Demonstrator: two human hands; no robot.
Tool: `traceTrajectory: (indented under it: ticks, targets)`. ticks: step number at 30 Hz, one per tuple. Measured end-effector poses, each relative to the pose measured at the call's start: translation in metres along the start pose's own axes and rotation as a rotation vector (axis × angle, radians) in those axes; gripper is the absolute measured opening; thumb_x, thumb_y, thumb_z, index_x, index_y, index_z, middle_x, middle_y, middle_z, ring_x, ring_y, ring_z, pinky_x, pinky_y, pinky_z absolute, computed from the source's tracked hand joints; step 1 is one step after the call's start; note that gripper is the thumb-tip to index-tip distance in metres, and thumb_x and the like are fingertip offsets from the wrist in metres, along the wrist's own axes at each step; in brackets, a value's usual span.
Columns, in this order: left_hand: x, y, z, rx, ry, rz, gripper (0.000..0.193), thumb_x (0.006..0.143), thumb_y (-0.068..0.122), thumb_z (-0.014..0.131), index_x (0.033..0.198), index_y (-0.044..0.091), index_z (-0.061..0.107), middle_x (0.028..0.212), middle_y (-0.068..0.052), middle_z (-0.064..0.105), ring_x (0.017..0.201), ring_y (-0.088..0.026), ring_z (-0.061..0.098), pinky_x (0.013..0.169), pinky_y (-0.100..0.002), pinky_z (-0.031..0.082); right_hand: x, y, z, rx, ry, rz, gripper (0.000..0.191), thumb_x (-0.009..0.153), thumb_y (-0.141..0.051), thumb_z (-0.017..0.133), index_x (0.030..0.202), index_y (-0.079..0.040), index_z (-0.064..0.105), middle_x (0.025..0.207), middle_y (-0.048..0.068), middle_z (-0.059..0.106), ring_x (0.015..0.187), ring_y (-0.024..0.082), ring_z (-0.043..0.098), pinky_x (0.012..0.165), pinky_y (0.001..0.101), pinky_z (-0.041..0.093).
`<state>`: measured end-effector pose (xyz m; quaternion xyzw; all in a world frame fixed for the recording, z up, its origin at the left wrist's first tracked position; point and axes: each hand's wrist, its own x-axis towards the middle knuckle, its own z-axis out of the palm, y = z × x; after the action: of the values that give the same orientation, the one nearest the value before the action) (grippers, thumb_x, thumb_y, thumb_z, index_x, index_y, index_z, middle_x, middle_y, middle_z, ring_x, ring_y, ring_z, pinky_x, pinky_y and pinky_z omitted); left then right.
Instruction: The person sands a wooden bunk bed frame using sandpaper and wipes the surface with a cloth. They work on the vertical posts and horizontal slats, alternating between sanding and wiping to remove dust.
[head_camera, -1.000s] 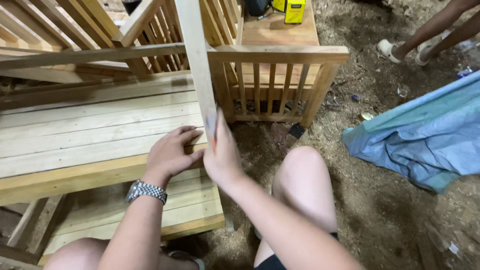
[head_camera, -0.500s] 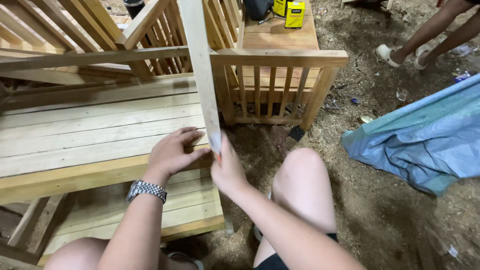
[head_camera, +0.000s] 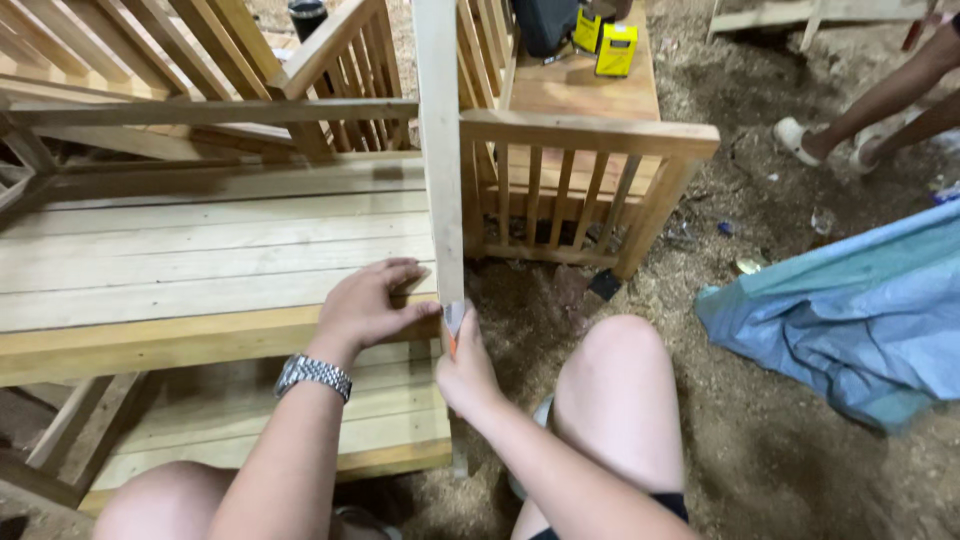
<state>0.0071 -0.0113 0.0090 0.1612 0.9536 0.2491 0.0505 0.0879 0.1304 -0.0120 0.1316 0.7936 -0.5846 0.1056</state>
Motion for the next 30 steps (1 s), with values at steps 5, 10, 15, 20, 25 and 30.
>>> traceTrajectory:
  ticks: [5,10,15,20,25,30]
  targets:
    - [-0.001,0.002,-0.003,-0.011,-0.059,-0.058,0.064,0.075,0.06,0.072,0.131,0.029,0.069,0.143,0.009,0.062,0.12,-0.016,0.065,0.103,-0.039,0.051,0.031,-0.04,-0.004,0.123,0.094,-0.111,0.091,0.09,0.01,0.043,0.165,-0.015,-0.004,0.173,0.014,0.01,0.148,0.037,0.036,0.112,0.0458,0.044]
    - [-0.002,-0.01,-0.001,-0.152,-0.038,-0.035,0.064,0.074,0.054,0.079,0.13,0.023,0.068,0.137,0.005,0.066,0.116,-0.017,0.068,0.101,-0.036,0.054,0.047,-0.049,-0.024,0.041,0.2,-0.664,0.083,0.093,0.005,0.04,0.163,-0.004,-0.003,0.171,0.021,0.009,0.158,0.035,0.015,0.125,0.0467,0.028]
    - [0.004,-0.031,0.0,-0.542,-0.031,0.003,0.059,0.079,0.035,0.081,0.133,0.02,0.065,0.125,-0.005,0.075,0.114,-0.019,0.071,0.102,-0.033,0.054,0.078,-0.005,-0.061,-1.12,0.496,-1.162,0.07,0.106,-0.029,0.043,0.161,0.003,0.012,0.171,0.015,0.0,0.159,0.027,-0.004,0.127,0.059,-0.001]
    - [0.013,-0.048,0.007,-0.61,-0.025,0.022,0.056,0.083,0.033,0.079,0.135,0.016,0.066,0.128,-0.007,0.073,0.118,-0.019,0.068,0.104,-0.033,0.052,0.093,0.057,-0.084,-1.815,0.418,-1.377,0.073,0.095,-0.005,0.036,0.165,-0.006,0.018,0.173,0.009,0.002,0.157,0.026,-0.009,0.124,0.0615,-0.009]
    - [0.018,-0.057,0.014,-0.707,-0.013,0.044,0.055,0.086,0.03,0.076,0.136,0.011,0.065,0.13,-0.007,0.073,0.121,-0.018,0.068,0.106,-0.032,0.051,0.096,0.056,-0.086,-1.856,0.365,-1.49,0.073,0.094,-0.013,0.039,0.165,-0.012,0.024,0.174,0.007,0.012,0.158,0.025,-0.004,0.121,0.0603,-0.012]
    - [0.02,-0.063,0.017,-0.748,0.015,0.077,0.051,0.088,0.028,0.074,0.133,0.008,0.066,0.13,-0.008,0.073,0.121,-0.017,0.069,0.104,-0.031,0.053,0.116,0.005,-0.092,-1.752,0.634,-1.386,0.071,0.1,-0.015,0.04,0.169,-0.009,0.025,0.176,0.009,0.019,0.163,0.026,0.005,0.126,0.0616,-0.007]
